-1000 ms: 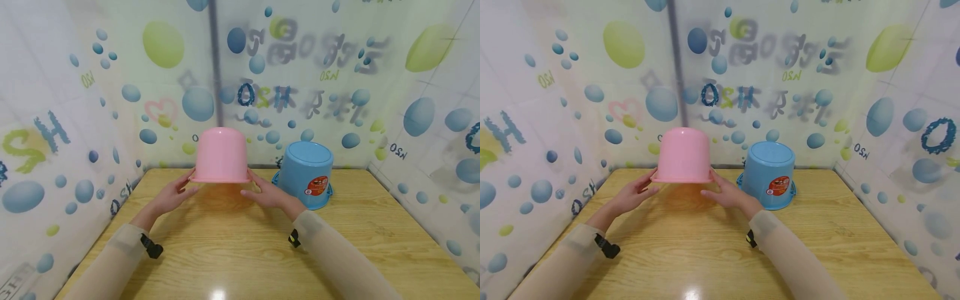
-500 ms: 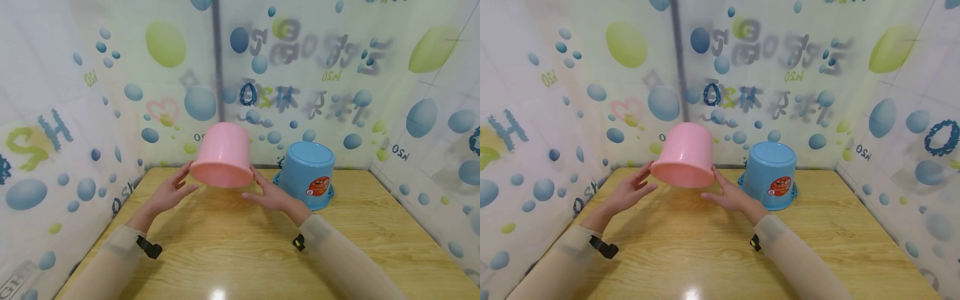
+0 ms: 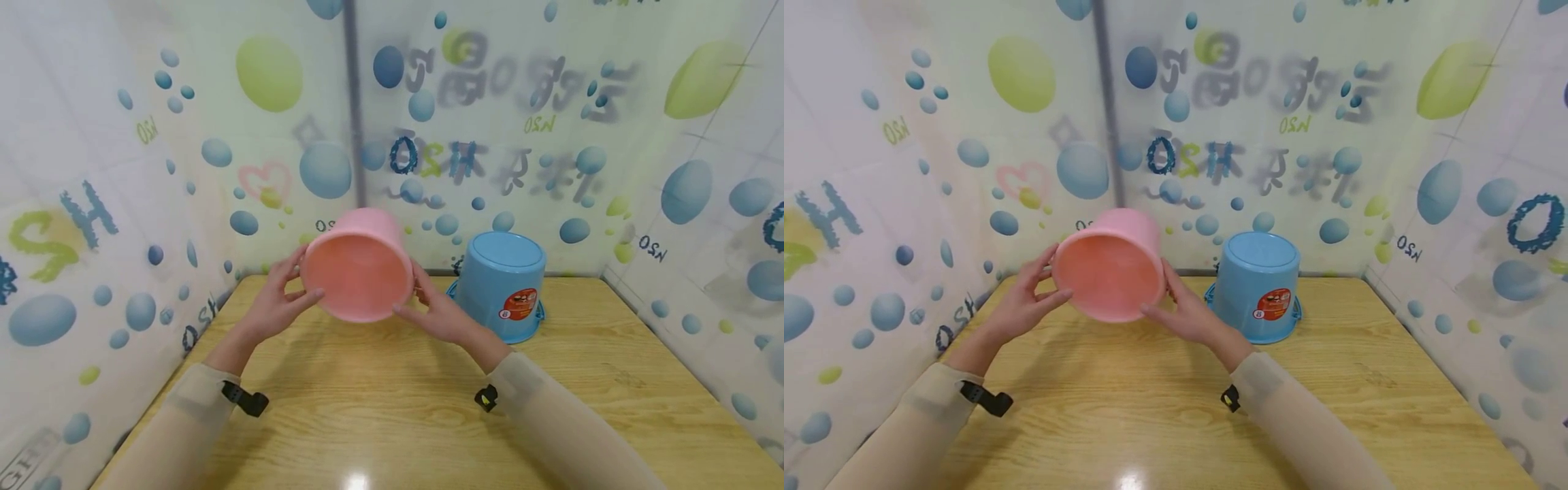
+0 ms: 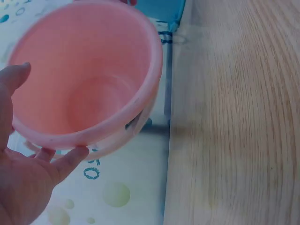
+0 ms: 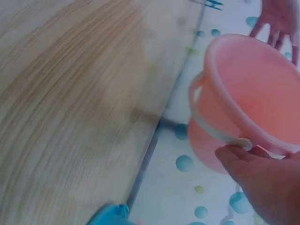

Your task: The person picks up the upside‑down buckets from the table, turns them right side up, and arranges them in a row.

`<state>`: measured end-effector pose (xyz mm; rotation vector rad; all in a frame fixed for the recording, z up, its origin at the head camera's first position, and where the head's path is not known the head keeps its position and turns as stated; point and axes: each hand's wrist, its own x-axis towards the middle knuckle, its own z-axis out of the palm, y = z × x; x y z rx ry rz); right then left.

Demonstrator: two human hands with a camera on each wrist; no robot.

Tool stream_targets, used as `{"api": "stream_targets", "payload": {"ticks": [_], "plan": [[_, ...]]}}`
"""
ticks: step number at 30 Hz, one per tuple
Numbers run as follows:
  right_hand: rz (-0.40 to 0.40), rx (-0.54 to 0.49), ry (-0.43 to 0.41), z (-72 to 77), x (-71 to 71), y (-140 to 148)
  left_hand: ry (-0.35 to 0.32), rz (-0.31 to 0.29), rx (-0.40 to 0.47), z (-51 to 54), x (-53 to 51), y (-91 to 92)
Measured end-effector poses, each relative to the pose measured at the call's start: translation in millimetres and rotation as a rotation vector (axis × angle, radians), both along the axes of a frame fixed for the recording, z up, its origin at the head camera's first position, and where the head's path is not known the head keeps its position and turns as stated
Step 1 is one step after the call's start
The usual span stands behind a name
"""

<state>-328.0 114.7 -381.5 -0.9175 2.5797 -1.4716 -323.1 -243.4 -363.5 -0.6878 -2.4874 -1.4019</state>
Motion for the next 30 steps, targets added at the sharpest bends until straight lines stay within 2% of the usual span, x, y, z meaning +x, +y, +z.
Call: {"api": "stream_targets", "payload": {"ticks": [5,11,14,19,30], "plan": [[0.032,-0.115,-0.045,6.0,0.6,-3,0.019,0.004,0.014,2.0,-0.6,-0.5],[0.023,-0.202,0.009,7.8,-1.7,1,0.022,-0.006,0.031,7.1,-1.1,-1.2],[0.019,-0.230,0.002,7.7,-4.2,3,0.019,0.006,0.010,8.3,-0.4,-2.3],[0.008,-0.221,-0.010,9.5,-5.5,6,0.039,0.023,-0.047,8.8,1.3,-5.6],[0.027,-0.130,0.077,7.9,-8.8,15,0.064,0.009,-0.134,11.4,2.0,-11.6]]}}
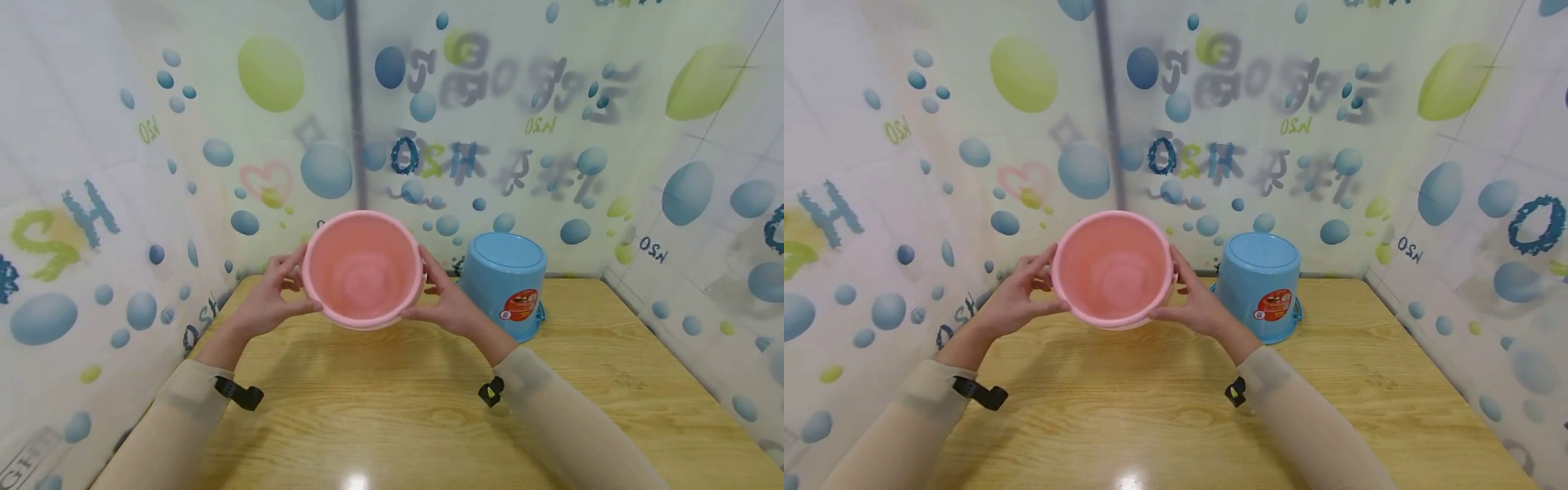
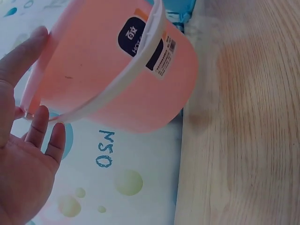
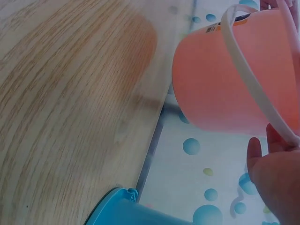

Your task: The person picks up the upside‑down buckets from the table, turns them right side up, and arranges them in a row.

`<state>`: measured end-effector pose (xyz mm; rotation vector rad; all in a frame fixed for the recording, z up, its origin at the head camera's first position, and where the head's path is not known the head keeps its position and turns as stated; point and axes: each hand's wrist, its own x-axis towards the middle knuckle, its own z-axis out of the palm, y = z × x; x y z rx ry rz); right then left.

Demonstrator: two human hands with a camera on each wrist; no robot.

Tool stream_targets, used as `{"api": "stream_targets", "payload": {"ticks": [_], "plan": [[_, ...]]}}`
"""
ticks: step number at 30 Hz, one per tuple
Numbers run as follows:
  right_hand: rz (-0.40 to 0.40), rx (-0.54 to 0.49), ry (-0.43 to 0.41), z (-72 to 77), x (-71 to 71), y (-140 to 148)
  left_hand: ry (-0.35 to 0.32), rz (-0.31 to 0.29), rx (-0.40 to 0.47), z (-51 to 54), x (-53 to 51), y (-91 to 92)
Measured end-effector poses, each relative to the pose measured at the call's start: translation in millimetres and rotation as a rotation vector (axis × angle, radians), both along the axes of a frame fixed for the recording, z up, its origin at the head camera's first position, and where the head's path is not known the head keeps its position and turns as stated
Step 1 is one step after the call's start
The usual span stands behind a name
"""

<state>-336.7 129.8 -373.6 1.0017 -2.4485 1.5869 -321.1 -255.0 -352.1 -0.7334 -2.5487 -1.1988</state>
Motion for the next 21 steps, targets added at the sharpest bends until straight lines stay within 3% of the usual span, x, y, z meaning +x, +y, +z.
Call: {"api": "stream_targets", "payload": {"ticks": [6,12,21], "plan": [[-0.023,0.029,0.023,-0.4,-1.1,2.0,0.018,-0.020,-0.021,-0.3,-0.3,-1.3],[-0.044,0.027,0.010,2.9,-0.2,2.6,0.008,-0.012,0.013,2.5,0.0,-0.1],[0.032,-0.126,-0.165,2.2,-1.6,0.4,-0.123,0.016,0.070,0.3,-1.6,-0.7]]}}
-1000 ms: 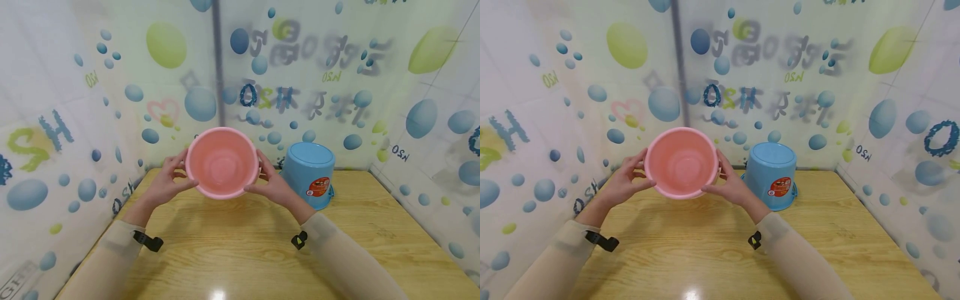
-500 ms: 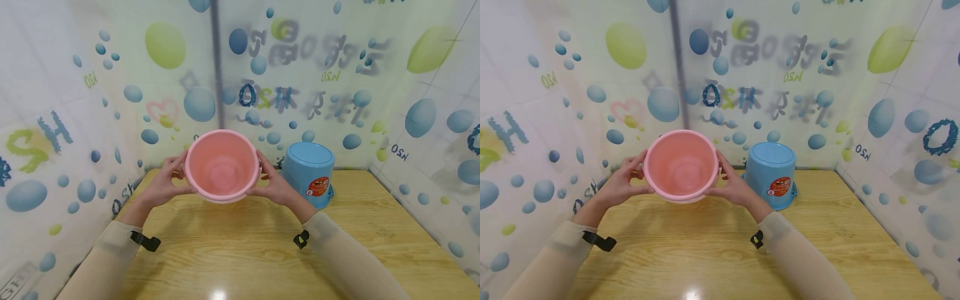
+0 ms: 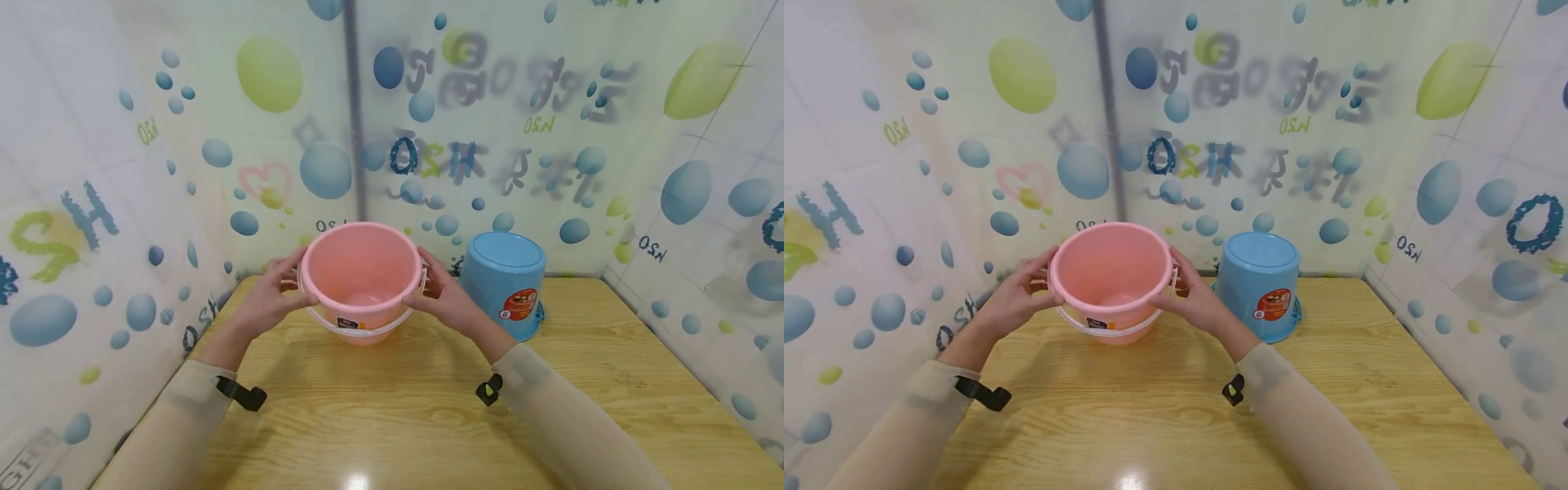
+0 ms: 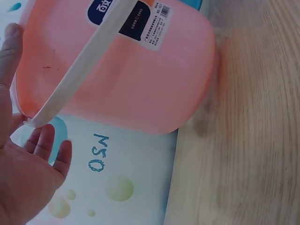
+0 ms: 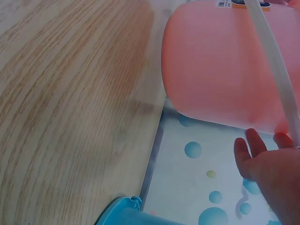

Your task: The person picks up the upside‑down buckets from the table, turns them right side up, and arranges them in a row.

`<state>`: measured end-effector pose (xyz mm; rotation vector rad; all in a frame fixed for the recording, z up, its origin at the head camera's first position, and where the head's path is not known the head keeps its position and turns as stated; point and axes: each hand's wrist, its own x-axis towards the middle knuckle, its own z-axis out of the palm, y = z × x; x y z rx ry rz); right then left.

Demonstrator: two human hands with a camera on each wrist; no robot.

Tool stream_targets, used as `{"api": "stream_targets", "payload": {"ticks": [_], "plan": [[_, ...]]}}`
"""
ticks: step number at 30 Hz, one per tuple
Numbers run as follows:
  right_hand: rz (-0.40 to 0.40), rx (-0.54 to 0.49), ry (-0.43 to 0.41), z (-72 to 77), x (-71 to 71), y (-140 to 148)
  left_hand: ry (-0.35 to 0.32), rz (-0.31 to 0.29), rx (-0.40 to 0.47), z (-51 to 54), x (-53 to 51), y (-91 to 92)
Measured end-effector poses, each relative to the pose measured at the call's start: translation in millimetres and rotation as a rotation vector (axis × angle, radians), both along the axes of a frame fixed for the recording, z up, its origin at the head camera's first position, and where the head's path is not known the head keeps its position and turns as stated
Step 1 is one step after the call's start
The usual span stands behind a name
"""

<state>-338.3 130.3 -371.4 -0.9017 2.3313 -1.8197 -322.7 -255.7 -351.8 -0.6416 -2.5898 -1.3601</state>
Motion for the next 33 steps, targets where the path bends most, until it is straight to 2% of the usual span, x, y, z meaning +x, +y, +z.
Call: {"api": "stream_targets", "payload": {"ticks": [6,11,21,28,33], "plan": [[0.009,-0.052,-0.081,-1.9,-0.8,-3,-0.138,-0.065,0.121,-6.1,-4.3,1.1],[0.015,-0.095,-0.106,-2.5,-1.9,-5,-0.175,-0.086,0.180,-6.1,-5.4,6.8],[-0.006,-0.097,-0.094,-2.4,-9.4,-5,-0.211,-0.019,0.181,-7.8,-13.3,14.8],[-0.059,-0.083,-0.091,-3.2,-12.4,-9,-0.233,0.028,0.188,-9.1,-14.8,22.7],[-0.091,-0.083,-0.092,-5.8,-16.3,-11,-0.237,0.066,0.195,-14.0,-16.8,28.0]]}}
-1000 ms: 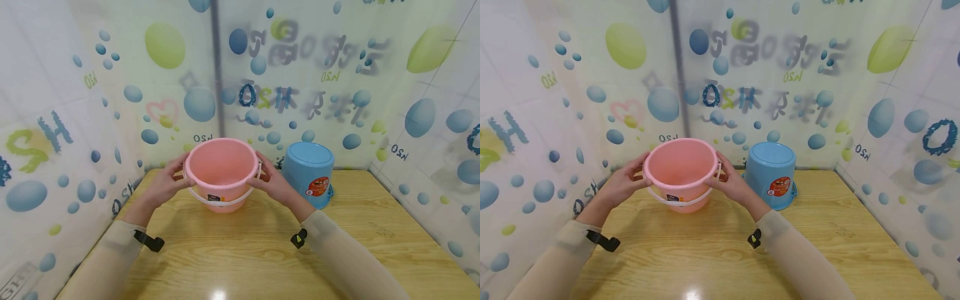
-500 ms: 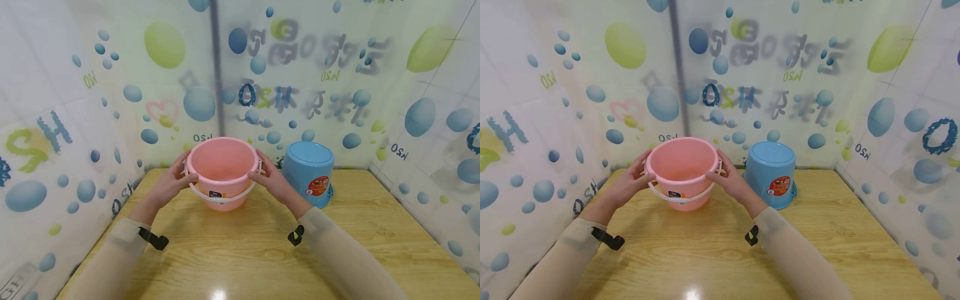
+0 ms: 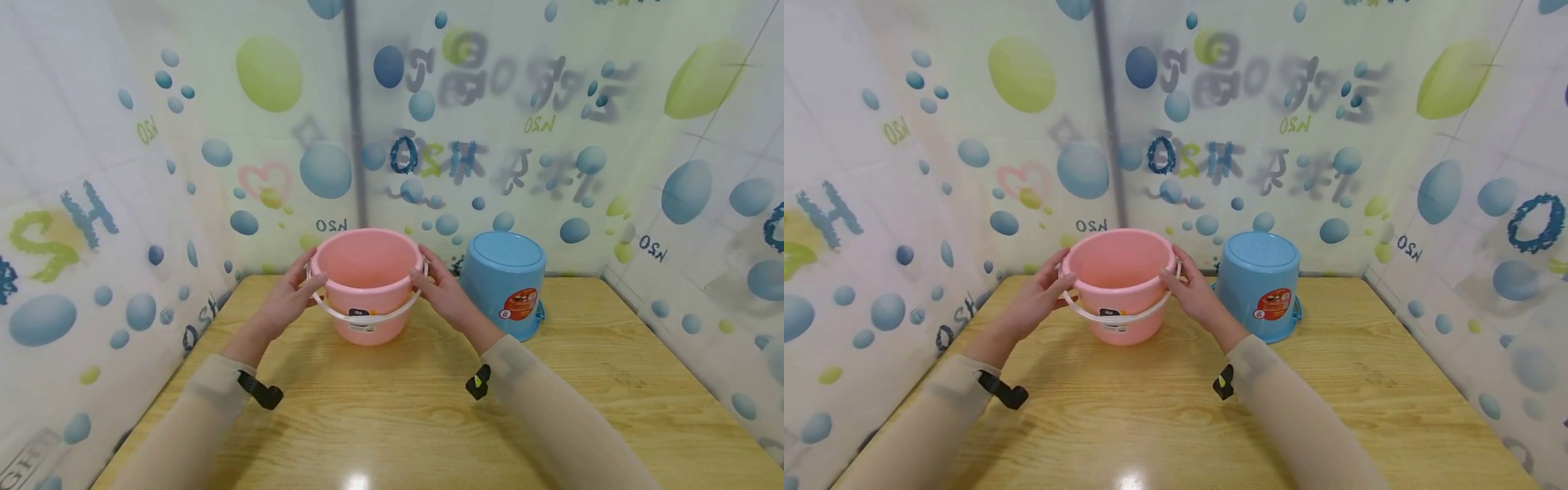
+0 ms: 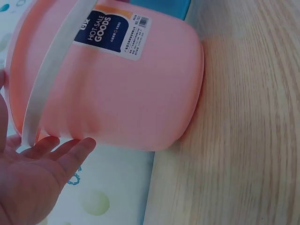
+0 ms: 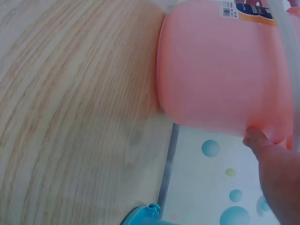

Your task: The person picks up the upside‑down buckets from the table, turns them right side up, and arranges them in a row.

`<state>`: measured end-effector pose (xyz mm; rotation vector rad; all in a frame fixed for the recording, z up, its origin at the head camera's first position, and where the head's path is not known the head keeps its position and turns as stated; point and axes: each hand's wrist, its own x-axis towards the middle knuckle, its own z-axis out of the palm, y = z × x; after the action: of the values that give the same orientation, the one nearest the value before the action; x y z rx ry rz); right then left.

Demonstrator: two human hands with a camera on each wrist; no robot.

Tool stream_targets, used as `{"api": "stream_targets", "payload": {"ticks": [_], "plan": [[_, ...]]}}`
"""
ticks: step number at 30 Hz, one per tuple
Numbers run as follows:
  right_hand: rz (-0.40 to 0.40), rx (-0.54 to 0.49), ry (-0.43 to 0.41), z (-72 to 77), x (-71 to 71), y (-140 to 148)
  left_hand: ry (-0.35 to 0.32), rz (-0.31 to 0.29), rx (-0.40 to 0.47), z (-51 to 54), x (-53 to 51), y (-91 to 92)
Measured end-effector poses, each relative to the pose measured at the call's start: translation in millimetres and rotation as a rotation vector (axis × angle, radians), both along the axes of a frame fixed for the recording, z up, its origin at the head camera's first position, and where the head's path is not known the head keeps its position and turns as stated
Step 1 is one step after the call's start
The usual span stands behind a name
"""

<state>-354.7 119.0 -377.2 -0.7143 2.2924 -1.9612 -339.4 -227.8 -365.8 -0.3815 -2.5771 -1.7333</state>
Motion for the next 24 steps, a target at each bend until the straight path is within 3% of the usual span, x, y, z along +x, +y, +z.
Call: {"api": "stream_targets", "payload": {"ticks": [11,18,24], "plan": [[-0.037,0.047,-0.051,-3.0,-10.8,-1,0.029,0.022,0.012,-6.5,-3.0,4.0],[-0.037,0.068,-0.089,-6.4,-21.2,-6,-0.005,0.042,0.010,-10.2,-13.4,4.9],[-0.029,0.042,-0.096,-5.5,-25.9,-12,0.007,0.045,0.023,-12.9,-20.3,3.2]]}}
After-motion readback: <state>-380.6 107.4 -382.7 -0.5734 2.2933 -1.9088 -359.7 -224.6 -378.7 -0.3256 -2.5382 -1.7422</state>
